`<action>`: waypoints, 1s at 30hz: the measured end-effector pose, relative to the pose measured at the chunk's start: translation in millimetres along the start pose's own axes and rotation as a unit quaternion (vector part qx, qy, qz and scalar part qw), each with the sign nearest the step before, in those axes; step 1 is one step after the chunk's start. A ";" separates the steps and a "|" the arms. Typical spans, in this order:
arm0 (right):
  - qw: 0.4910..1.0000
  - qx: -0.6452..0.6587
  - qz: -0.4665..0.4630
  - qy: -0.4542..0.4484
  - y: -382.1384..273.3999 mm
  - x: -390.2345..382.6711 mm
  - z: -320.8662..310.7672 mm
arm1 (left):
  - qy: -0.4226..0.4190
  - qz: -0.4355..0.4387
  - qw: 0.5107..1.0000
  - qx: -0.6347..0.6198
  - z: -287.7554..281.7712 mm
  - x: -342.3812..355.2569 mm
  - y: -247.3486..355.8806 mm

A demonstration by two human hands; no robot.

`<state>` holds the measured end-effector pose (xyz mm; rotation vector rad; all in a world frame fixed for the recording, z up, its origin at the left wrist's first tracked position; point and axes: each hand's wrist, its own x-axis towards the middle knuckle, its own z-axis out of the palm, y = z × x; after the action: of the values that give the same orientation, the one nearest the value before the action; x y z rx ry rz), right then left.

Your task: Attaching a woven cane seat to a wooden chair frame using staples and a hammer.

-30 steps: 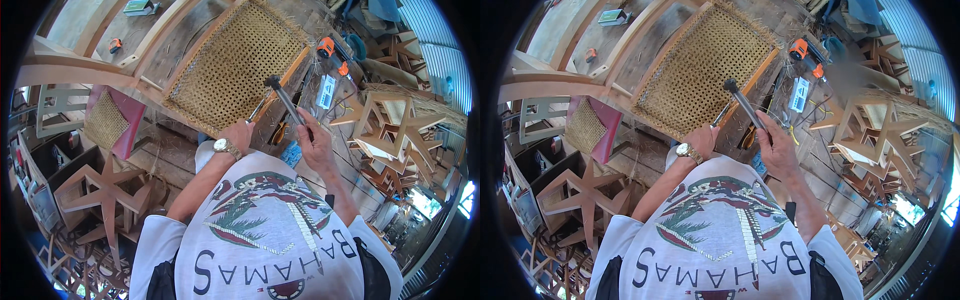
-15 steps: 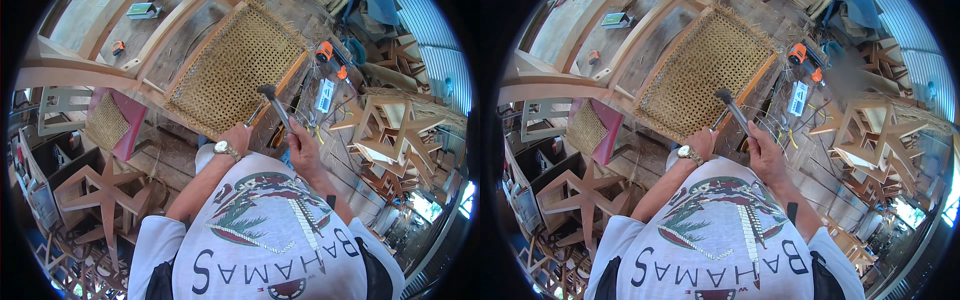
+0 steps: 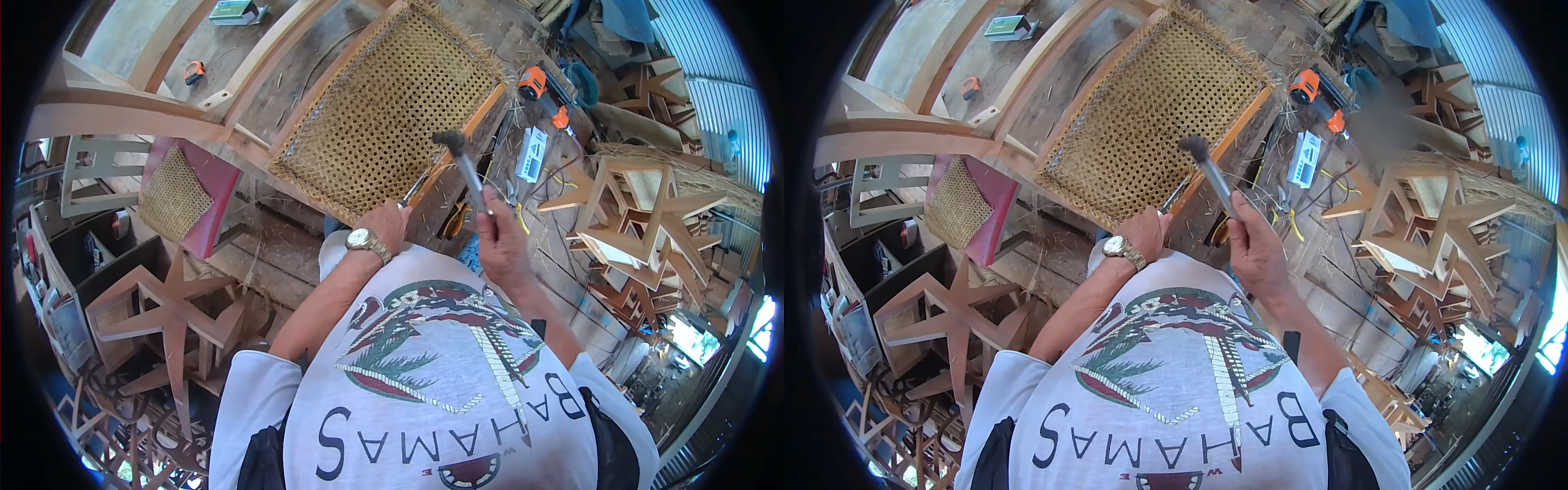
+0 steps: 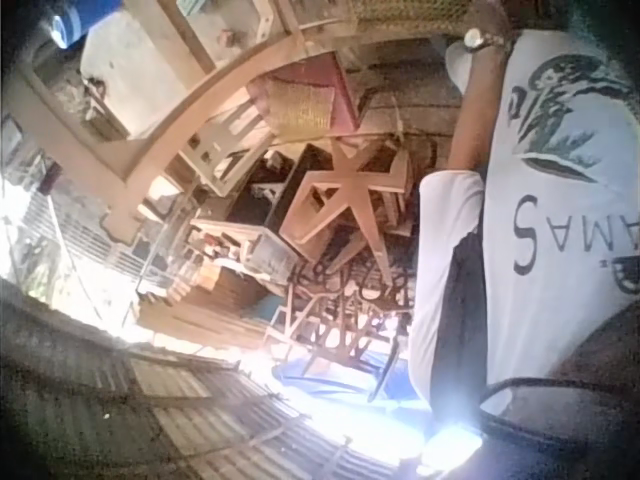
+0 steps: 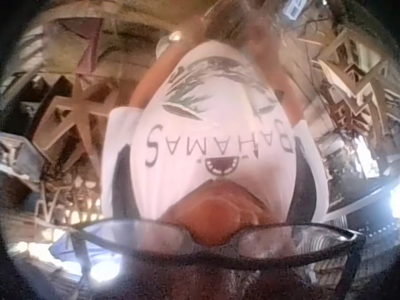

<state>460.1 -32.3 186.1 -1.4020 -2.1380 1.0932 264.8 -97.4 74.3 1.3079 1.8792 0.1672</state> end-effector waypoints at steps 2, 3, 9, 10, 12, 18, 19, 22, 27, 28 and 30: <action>0.998 -0.040 -0.041 0.001 4.1 0.2 5.7 | 0.005 0.008 1.000 -0.007 -1.5 -2.0 -0.1; 0.999 -0.042 0.002 -0.032 2.1 -0.2 2.3 | 0.001 0.004 1.000 -0.003 -2.5 -2.7 2.2; 0.997 -0.006 -0.072 0.037 19.6 -12.8 17.4 | -0.012 -0.007 1.000 0.004 -1.4 -3.3 1.8; 0.992 -0.112 -0.002 -0.053 26.6 -15.1 16.3 | -0.018 -0.010 1.000 0.006 -2.2 -6.3 1.4; 0.994 -0.085 0.009 -0.061 35.2 -19.1 9.7 | -0.030 -0.009 0.999 -0.010 -7.2 -7.7 2.0; 0.999 0.007 0.045 -0.024 -15.1 -5.5 -9.1 | -0.033 -0.013 0.999 -0.006 -7.3 -10.6 -1.2; 0.999 0.007 0.045 -0.023 -17.3 -4.3 -9.2 | -0.026 -0.017 1.000 0.000 -7.0 -10.3 0.4; 0.999 0.027 -0.022 0.019 -15.1 -3.4 -3.6 | -0.020 -0.019 1.000 0.003 -7.9 -11.2 3.5; 0.993 -0.076 0.009 -0.090 10.1 -6.6 6.9 | -0.020 -0.002 1.000 -0.001 -1.1 -9.8 -4.7; 0.994 -0.015 0.062 -0.086 -7.8 -5.2 1.4 | -0.021 0.005 1.000 -0.008 -0.7 -7.2 -6.3; 0.996 -0.027 0.055 -0.062 -11.9 -11.5 4.1 | -0.015 -0.003 1.000 -0.007 2.4 -11.6 -6.1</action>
<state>455.2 -46.6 193.9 -1.5306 -2.2134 1.2003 263.5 -110.6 75.8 1.2881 1.8541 0.1571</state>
